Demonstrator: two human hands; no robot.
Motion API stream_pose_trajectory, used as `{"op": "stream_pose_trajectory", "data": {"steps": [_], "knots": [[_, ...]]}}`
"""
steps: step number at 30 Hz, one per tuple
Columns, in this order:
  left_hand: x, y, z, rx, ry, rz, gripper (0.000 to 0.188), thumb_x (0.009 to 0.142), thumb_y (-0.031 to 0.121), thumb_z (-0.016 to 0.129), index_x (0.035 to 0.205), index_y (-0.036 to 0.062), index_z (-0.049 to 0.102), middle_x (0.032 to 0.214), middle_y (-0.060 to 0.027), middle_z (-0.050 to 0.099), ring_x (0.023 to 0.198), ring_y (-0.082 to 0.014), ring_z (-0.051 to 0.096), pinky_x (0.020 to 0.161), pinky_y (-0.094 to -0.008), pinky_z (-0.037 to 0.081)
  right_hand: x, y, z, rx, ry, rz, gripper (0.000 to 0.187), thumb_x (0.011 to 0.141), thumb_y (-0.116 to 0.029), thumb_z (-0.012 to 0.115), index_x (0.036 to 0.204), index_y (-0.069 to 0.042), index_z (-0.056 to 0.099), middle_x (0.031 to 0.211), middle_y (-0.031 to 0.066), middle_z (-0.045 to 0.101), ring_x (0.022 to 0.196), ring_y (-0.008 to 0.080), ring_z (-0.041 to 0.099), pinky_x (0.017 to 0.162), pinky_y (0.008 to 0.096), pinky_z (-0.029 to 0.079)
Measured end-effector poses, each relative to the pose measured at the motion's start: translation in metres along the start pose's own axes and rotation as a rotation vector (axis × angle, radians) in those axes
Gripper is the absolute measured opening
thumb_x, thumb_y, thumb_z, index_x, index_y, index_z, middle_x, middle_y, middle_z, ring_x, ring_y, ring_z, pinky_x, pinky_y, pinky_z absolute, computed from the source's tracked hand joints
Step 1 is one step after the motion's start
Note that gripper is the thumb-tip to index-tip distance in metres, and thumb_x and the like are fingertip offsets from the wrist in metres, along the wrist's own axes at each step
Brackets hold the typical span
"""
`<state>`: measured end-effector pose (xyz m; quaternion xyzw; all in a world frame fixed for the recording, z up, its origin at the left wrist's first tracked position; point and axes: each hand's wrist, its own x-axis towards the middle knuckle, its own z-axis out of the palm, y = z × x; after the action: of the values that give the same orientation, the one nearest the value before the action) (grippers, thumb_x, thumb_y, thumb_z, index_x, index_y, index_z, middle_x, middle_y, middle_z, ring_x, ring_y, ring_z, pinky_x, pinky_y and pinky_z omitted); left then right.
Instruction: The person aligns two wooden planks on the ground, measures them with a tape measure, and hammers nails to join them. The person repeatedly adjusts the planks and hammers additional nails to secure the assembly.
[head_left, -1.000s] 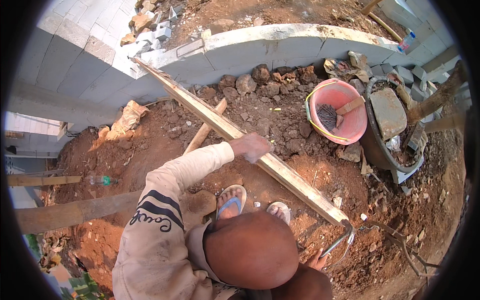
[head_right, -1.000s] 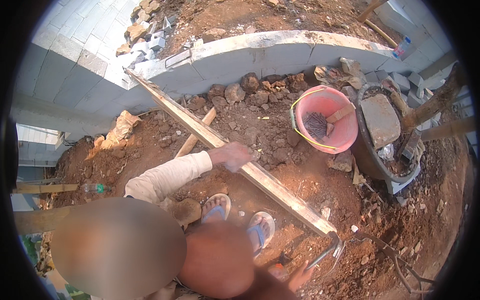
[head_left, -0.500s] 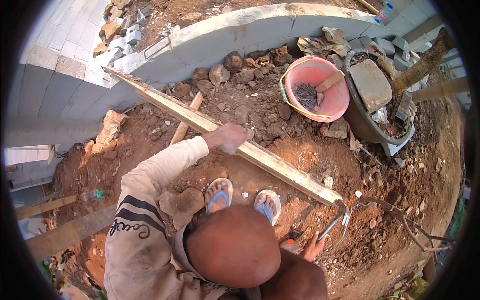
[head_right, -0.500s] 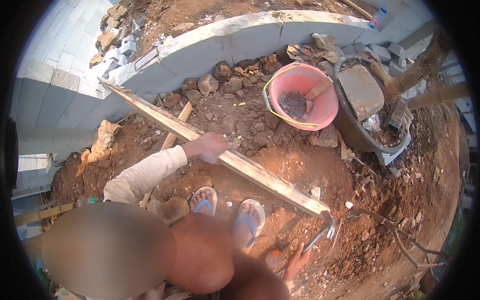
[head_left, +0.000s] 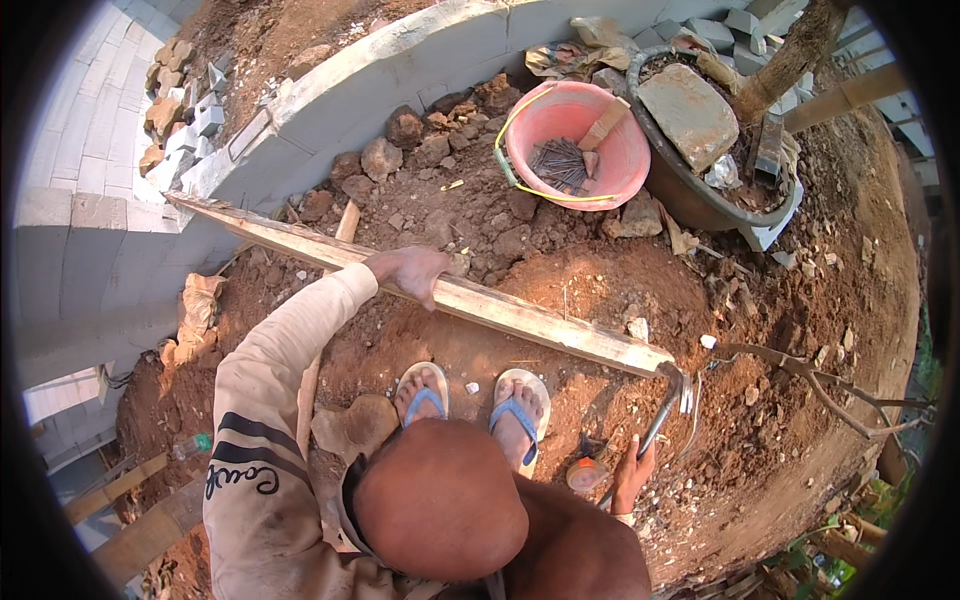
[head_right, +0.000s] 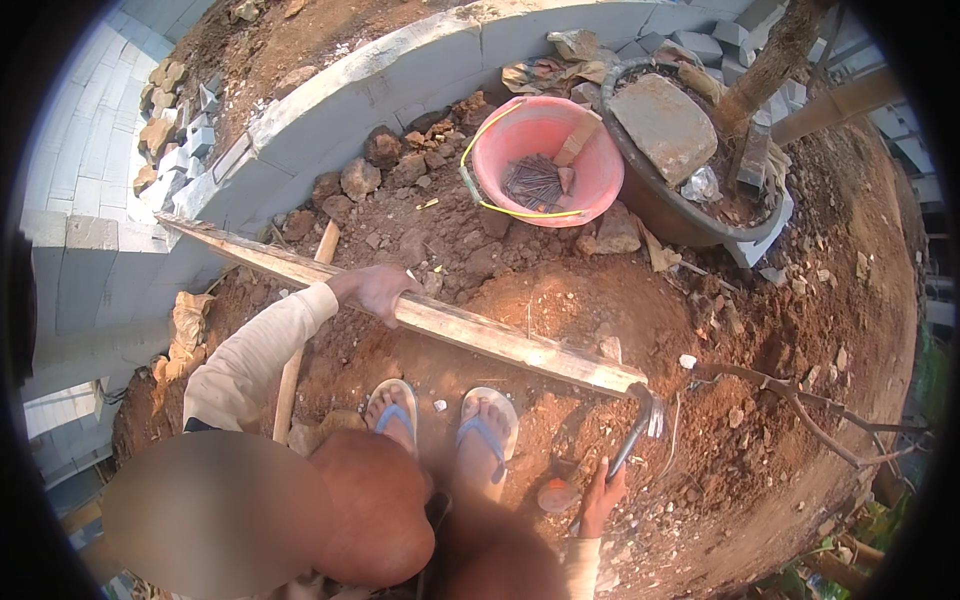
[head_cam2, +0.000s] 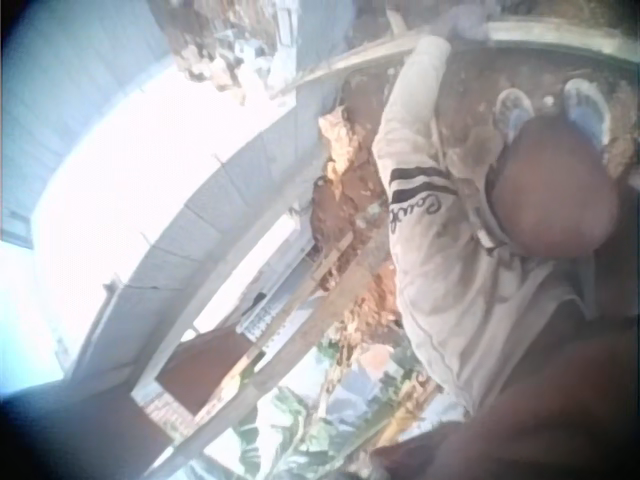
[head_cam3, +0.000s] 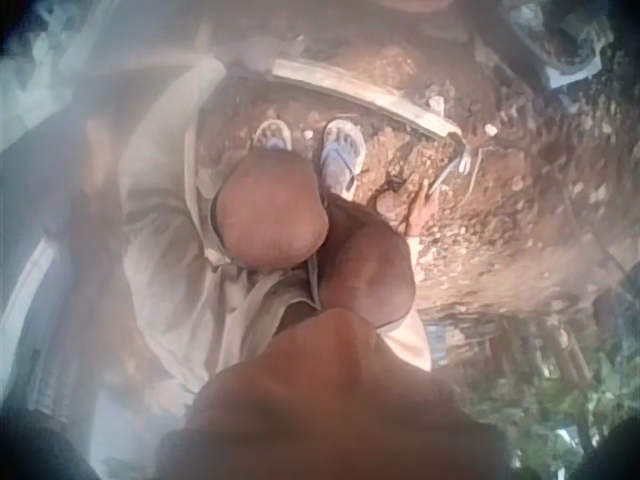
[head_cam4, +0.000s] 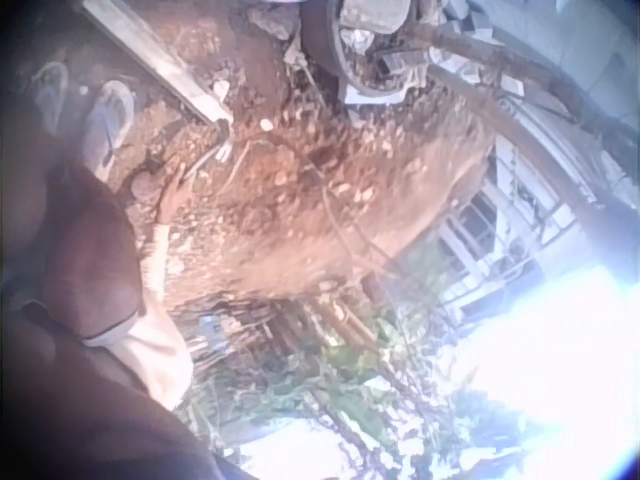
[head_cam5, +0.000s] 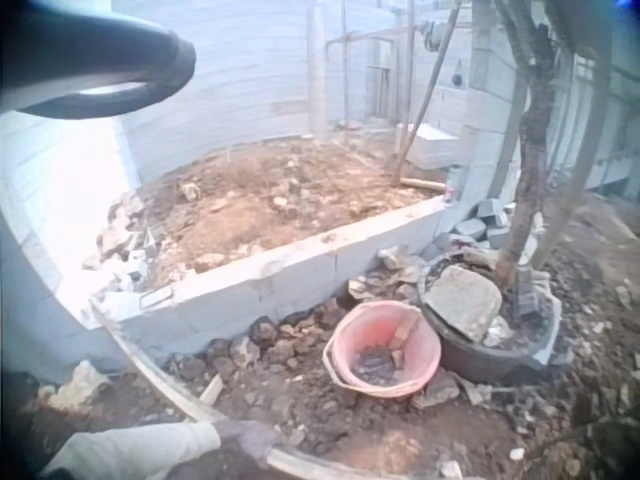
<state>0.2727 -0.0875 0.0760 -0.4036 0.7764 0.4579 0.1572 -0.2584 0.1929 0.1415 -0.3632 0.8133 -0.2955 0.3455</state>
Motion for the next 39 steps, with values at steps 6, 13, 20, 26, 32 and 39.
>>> {"op": "stream_pose_trajectory", "data": {"steps": [6, 13, 20, 26, 32, 39], "knots": [[-0.005, 0.013, -0.019, -0.026, 0.029, 0.039, 0.072, 0.060, 0.029, 0.089, 0.124, 0.0041, 0.072, 0.109, -0.0249, 0.075, 0.105, -0.0438, 0.071, 0.094, -0.0504, 0.056, -0.010, -0.002, -0.005, 0.401, -0.039, 0.151, 0.027, 0.111, -0.027, 0.062, 0.092, -0.017, 0.045, 0.058, -0.0113, 0.036, 0.042, 0.0007, 0.033, 0.036, 0.0218, 0.024], [0.003, 0.038, -0.028, 0.037, 0.040, 0.011, 0.073, 0.063, 0.033, 0.089, 0.126, 0.0035, 0.068, 0.101, -0.0246, 0.076, 0.100, -0.0444, 0.073, 0.091, -0.0520, 0.058, -0.016, 0.004, -0.013, 0.436, 0.095, 0.269, 0.026, 0.109, -0.029, 0.066, 0.093, -0.016, 0.050, 0.063, -0.0090, 0.042, 0.046, 0.0026, 0.038, 0.039, 0.0220, 0.029], [-0.001, 0.048, -0.020, 0.170, 0.033, -0.056, 0.082, 0.065, 0.039, 0.088, 0.136, 0.0075, 0.062, 0.097, -0.0243, 0.076, 0.099, -0.0458, 0.073, 0.090, -0.0542, 0.058, -0.010, 0.054, -0.041, 0.289, -0.037, 0.486, 0.028, 0.109, -0.032, 0.062, 0.090, -0.012, 0.059, 0.058, -0.0056, 0.045, 0.041, 0.0069, 0.041, 0.038, 0.0247, 0.032], [-0.007, 0.054, -0.011, 0.224, 0.101, -0.068, 0.090, 0.070, 0.044, 0.086, 0.146, 0.0088, 0.056, 0.108, -0.0244, 0.075, 0.105, -0.0446, 0.073, 0.095, -0.0548, 0.057, 0.006, 0.061, -0.045, -0.646, -0.082, 0.157, 0.045, 0.109, -0.041, 0.059, 0.097, 0.001, 0.066, 0.088, 0.0177, 0.070, 0.077, 0.0376, 0.066, 0.072, 0.0489, 0.052], [-0.009, 0.061, 0.007, 0.273, 0.256, -0.076, 0.098, 0.075, 0.058, 0.081, 0.153, 0.0066, 0.051, 0.145, -0.0221, 0.061, 0.132, -0.0410, 0.061, 0.114, -0.0508, 0.048, 0.060, -0.106, -0.014, -0.543, 0.055, -0.374, 0.029, 0.108, -0.026, 0.060, 0.115, 0.001, 0.068, 0.112, 0.0185, 0.067, 0.094, 0.0390, 0.066, 0.083, 0.0488, 0.053], [0.000, 0.080, 0.007, 0.148, 0.275, -0.111, 0.098, 0.076, 0.073, 0.077, 0.148, 0.0100, 0.057, 0.151, -0.0186, 0.060, 0.140, -0.0391, 0.058, 0.118, -0.0503, 0.044, 0.241, -0.275, 0.137, -0.388, -0.279, -0.928, 0.010, 0.098, -0.006, 0.067, 0.106, 0.000, 0.067, 0.098, 0.0165, 0.068, 0.087, 0.0394, 0.068, 0.077, 0.0463, 0.055]]}}
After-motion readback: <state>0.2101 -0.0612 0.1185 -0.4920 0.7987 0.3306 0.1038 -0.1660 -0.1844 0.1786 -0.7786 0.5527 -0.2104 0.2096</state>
